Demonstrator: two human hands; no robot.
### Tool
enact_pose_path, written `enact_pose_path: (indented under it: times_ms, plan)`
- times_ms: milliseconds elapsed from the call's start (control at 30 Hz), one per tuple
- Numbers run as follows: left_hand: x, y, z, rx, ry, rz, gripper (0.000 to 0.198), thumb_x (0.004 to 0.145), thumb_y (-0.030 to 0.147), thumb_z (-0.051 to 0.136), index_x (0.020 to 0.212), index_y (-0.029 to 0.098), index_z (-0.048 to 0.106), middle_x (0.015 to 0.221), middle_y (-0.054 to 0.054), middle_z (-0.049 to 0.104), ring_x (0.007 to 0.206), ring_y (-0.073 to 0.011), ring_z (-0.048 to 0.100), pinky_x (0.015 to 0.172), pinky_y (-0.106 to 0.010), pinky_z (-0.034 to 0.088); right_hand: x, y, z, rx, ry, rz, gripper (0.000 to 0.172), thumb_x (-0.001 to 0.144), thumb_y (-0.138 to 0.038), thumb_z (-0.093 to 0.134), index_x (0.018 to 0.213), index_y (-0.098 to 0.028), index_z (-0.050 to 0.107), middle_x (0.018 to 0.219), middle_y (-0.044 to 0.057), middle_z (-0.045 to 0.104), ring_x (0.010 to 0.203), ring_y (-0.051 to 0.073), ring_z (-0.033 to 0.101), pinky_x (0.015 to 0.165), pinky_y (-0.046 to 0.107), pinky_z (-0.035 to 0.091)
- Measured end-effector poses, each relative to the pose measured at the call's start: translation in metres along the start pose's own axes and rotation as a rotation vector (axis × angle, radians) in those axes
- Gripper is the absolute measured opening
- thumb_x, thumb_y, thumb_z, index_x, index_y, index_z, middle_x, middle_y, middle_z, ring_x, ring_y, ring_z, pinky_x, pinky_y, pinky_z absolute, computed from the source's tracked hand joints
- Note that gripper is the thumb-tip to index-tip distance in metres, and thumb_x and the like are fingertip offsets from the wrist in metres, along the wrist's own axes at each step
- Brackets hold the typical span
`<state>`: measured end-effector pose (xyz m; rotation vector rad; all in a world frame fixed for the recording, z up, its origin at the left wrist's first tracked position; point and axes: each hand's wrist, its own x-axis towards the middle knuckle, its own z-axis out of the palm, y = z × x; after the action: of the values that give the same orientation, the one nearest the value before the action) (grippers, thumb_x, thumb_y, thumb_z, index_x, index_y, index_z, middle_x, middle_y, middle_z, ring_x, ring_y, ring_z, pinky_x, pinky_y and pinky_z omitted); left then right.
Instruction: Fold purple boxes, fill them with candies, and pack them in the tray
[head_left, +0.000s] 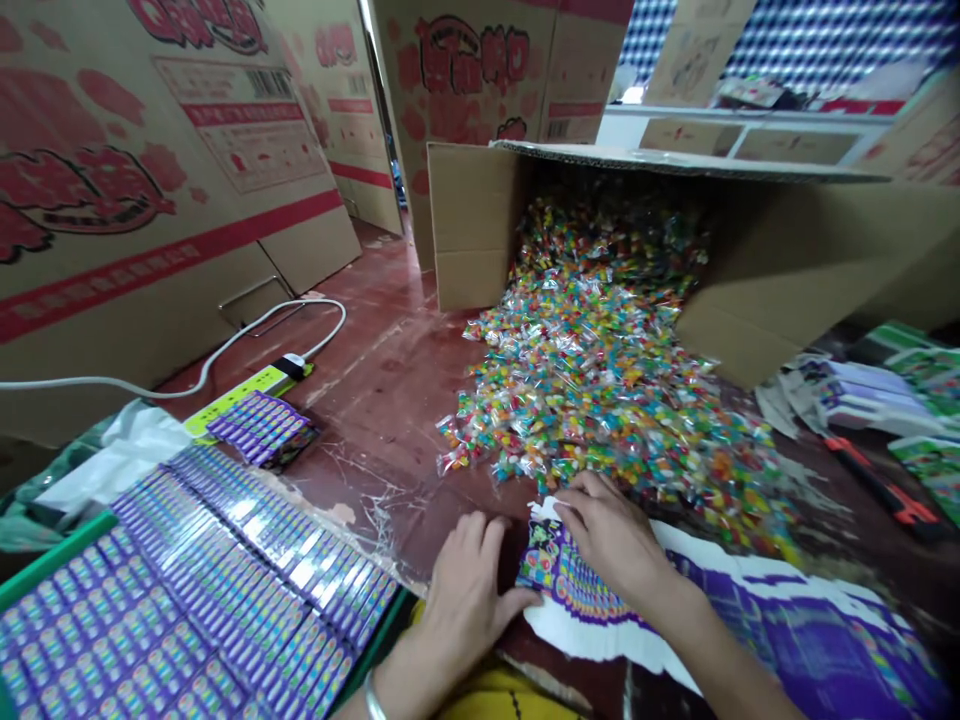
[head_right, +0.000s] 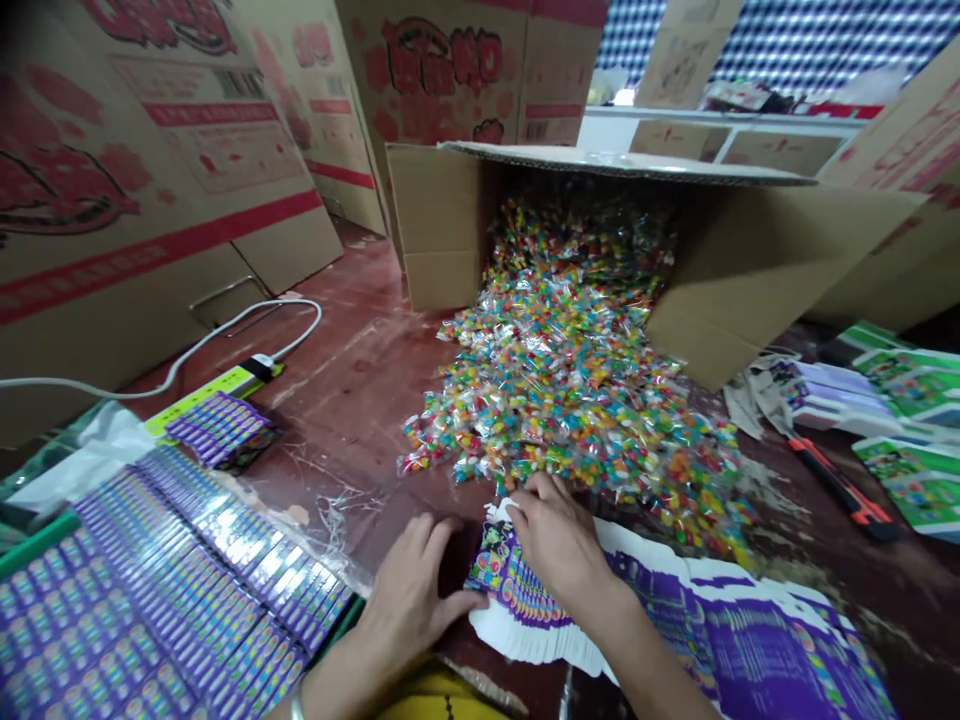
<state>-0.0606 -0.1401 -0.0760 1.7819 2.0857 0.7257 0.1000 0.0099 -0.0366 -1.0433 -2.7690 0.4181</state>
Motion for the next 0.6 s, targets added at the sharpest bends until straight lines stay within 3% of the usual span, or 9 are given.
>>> enact_pose_path:
  times_ms: [167,267,333,400,500,600]
  plan:
    - [0.001,0.002,0.006,-0.024,-0.011,-0.076,0.064,0.069,0.049,0.082,0.118,0.019,0.057,0.108,-0.012,0.059,0.100,-0.0333,0.056,0.086,-0.048,0.048,-0.002,-0.003,-0.001,0.145,0.093,-0.001,0.018,0.094,-0.022,0.054,0.102,-0.021,0.070,0.100,0.008,0.063,0.096,0.025,0.060,0.086,0.038,0.049]
    - [-0.001,0.006,-0.002,-0.171,0.014,-0.117,0.048,0.072,0.039,0.082,0.111,0.020,0.060,0.106,-0.010,0.059,0.100,-0.0312,0.056,0.087,-0.044,0.047,-0.005,-0.005,-0.011,0.334,0.124,0.023,0.012,0.094,-0.022,0.055,0.094,-0.020,0.067,0.099,0.006,0.063,0.095,0.023,0.060,0.087,0.037,0.047]
    - [0.001,0.011,-0.010,-0.384,0.018,-0.154,0.031,0.078,0.034,0.077,0.101,0.020,0.061,0.101,-0.007,0.060,0.097,-0.0267,0.056,0.085,-0.039,0.045,-0.008,-0.007,-0.021,0.525,0.060,0.081,0.013,0.095,-0.026,0.055,0.087,-0.021,0.064,0.089,0.003,0.063,0.082,0.020,0.060,0.075,0.032,0.048]
    - [0.005,0.014,-0.020,-0.709,-0.058,-0.210,0.021,0.083,0.035,0.072,0.091,0.019,0.060,0.090,-0.003,0.061,0.085,-0.0204,0.057,0.077,-0.031,0.045,-0.010,-0.010,-0.031,0.737,-0.035,0.139,0.017,0.096,-0.031,0.054,0.086,-0.021,0.062,0.079,0.000,0.061,0.069,0.016,0.057,0.063,0.028,0.046]
    - [0.011,0.015,-0.035,-1.226,-0.265,-0.296,0.033,0.078,0.046,0.075,0.082,0.018,0.059,0.076,0.000,0.058,0.069,-0.0139,0.055,0.064,-0.024,0.041,-0.012,-0.017,-0.043,0.982,-0.096,0.153,0.017,0.095,-0.035,0.057,0.087,-0.020,0.061,0.075,-0.002,0.058,0.065,0.014,0.055,0.061,0.025,0.046]
    - [0.012,0.017,-0.044,-1.582,-0.447,-0.320,0.046,0.065,0.051,0.084,0.085,0.016,0.062,0.081,-0.004,0.065,0.074,-0.0179,0.063,0.071,-0.027,0.046,-0.013,-0.027,-0.047,1.102,-0.108,0.126,0.017,0.095,-0.034,0.059,0.087,-0.020,0.060,0.081,0.000,0.062,0.068,0.014,0.059,0.063,0.025,0.049]
